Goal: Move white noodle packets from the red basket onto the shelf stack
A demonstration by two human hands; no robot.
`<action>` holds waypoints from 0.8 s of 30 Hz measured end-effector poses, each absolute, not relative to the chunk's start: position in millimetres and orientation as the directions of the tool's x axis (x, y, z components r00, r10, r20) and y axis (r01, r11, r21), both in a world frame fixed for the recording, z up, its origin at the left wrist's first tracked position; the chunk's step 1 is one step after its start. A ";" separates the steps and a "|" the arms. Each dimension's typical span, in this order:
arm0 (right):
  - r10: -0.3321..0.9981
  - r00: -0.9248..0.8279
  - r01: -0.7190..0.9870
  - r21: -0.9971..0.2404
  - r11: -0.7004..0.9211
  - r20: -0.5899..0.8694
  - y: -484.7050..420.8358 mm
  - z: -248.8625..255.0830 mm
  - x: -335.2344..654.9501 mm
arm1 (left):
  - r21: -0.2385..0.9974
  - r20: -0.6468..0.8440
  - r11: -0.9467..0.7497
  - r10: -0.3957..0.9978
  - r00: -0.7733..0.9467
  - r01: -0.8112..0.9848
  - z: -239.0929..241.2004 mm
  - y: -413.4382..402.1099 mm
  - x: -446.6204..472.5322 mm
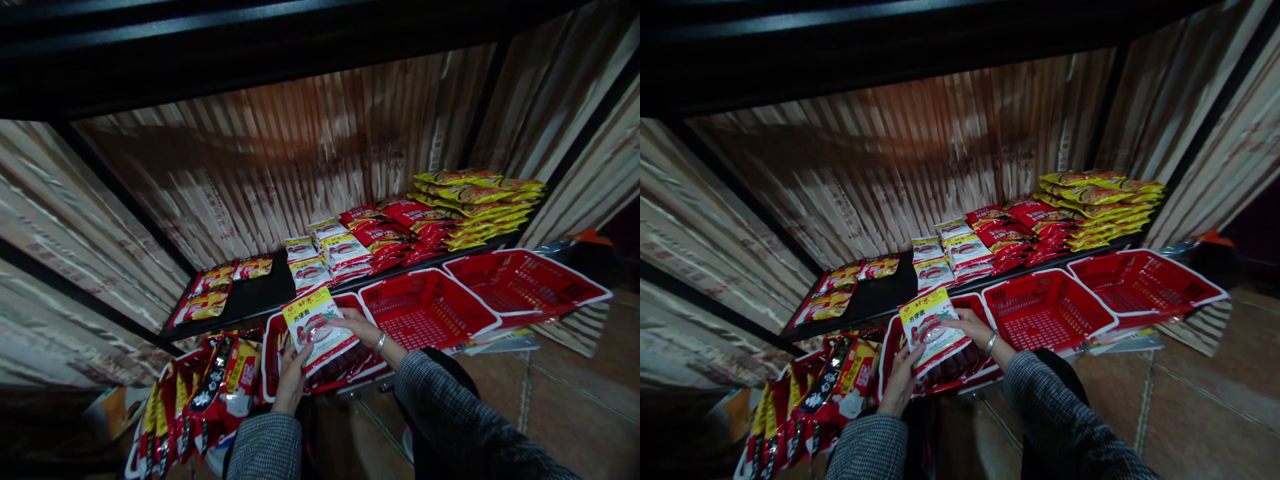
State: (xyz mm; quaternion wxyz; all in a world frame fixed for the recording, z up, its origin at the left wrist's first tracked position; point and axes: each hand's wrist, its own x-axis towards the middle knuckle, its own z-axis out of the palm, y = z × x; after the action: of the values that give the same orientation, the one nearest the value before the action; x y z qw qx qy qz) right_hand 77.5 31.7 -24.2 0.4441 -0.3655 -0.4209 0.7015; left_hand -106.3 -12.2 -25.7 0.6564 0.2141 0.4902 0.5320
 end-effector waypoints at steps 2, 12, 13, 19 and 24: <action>0.929 -0.346 -0.309 -0.919 -0.247 -0.133 30.4 -24.3 76.9 | 0.808 -0.421 0.340 0.905 -0.067 -0.482 -24.4 -13.4 -106.7; 0.920 -0.381 -0.361 -0.902 -0.235 -0.087 25.9 -22.1 73.4 | 0.816 -0.408 0.322 0.909 -0.084 -0.479 -23.3 -13.9 -111.6; 0.921 -0.379 -0.366 -0.900 -0.237 -0.089 25.4 -21.8 73.1 | 0.815 -0.408 0.318 0.909 -0.090 -0.484 -23.8 -13.1 -111.9; 0.929 -0.354 -0.362 -0.900 -0.243 -0.109 18.8 -25.2 73.0 | 0.813 -0.385 0.273 0.914 -0.124 -0.514 -24.3 -9.0 -113.7; 0.928 -0.323 -0.297 -0.911 -0.287 -0.187 14.3 -34.0 74.7 | 0.818 -0.384 0.273 0.914 -0.127 -0.506 -25.2 -5.9 -116.7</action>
State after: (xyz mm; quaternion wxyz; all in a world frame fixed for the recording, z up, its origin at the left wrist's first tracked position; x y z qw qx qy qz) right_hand 74.7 14.3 -34.0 0.4353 -0.3860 -0.4084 0.7034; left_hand -116.7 -5.9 -25.2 0.6272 0.2071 0.4931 0.5662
